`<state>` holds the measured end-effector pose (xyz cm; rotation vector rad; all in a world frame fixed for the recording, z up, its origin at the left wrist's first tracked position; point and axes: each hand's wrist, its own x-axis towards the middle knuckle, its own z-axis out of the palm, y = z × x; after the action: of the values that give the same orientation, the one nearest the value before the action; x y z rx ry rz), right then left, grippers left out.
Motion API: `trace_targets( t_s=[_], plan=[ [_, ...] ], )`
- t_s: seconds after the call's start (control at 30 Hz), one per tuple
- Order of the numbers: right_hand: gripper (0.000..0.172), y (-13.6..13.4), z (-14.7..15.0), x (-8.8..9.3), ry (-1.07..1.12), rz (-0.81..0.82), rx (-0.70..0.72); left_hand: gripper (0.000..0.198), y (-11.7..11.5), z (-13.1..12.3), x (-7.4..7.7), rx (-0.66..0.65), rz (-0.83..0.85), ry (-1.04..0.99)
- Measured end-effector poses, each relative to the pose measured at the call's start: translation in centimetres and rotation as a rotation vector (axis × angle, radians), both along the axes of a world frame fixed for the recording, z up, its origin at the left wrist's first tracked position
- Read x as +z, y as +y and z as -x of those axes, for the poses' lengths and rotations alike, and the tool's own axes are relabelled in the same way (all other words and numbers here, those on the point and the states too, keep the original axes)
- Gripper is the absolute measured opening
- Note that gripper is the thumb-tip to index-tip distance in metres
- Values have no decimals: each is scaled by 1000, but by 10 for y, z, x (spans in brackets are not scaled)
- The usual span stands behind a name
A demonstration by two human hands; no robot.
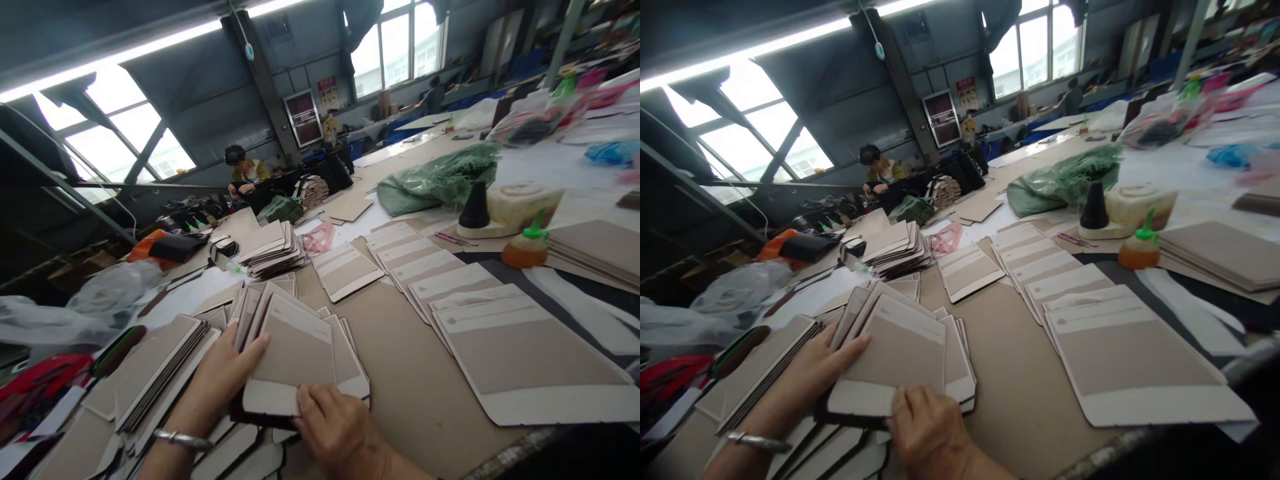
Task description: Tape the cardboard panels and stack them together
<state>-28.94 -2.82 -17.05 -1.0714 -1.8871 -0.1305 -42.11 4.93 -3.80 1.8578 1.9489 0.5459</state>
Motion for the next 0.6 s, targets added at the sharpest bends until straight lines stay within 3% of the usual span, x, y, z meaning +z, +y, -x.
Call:
trace_targets(
  t_s=[0.1, 0.23, 0.3, 0.43, 0.5, 0.6],
  plan=[
    [19, 15, -21, 8, -36, 140, 26, 56, 2, -2, 1, -3, 53, 3],
    [22, 75, -72, 15, -301, 444, -304, 58, 3, -1, 0, 44, 87, 67],
    [15, 114, -95, 10, -378, 482, -364, 61, 4, 1, -1, 61, 105, 39],
    [21, 173, -113, -11, -523, 471, -313, 64, 7, 3, -4, 98, 154, -54],
    [26, 189, -112, -24, -589, 453, -258, 63, 8, 6, -6, 132, 134, -69],
    [22, 201, -106, -36, -654, 444, -195, 62, 9, 10, -9, 135, 124, -71]
  ],
)
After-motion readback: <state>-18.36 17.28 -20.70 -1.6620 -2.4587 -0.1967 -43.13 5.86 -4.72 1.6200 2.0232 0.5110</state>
